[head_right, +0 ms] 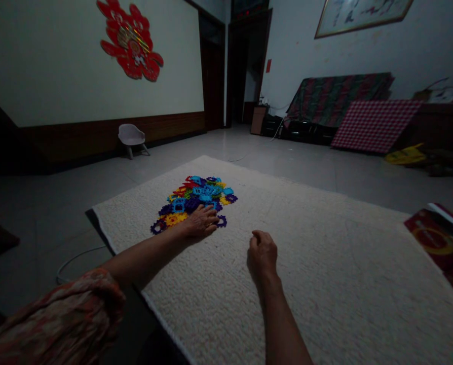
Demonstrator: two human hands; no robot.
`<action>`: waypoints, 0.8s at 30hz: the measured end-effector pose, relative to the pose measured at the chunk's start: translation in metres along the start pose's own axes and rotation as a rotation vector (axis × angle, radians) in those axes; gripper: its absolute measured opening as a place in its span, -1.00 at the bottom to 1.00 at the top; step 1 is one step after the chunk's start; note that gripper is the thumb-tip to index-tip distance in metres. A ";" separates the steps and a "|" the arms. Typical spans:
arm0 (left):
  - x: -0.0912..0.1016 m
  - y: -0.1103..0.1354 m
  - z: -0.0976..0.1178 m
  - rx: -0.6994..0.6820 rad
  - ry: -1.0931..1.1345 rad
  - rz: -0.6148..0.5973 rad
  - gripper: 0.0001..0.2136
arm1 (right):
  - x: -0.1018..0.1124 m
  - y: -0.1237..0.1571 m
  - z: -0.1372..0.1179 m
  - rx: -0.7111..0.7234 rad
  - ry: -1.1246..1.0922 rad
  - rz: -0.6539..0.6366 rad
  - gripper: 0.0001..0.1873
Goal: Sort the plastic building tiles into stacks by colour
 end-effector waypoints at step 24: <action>0.030 0.011 -0.090 0.445 0.076 0.276 -0.67 | 0.003 0.000 0.005 -0.015 -0.015 -0.013 -0.61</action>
Point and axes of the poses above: each hand's wrist, its own y-axis away from the middle knuckle, its own x-axis out of the back of the hand, z = x × y, the point moved 2 cm from there along -y, towards the middle knuckle, and after that the axes turned 6 degrees about y, right-handed, at the moved point
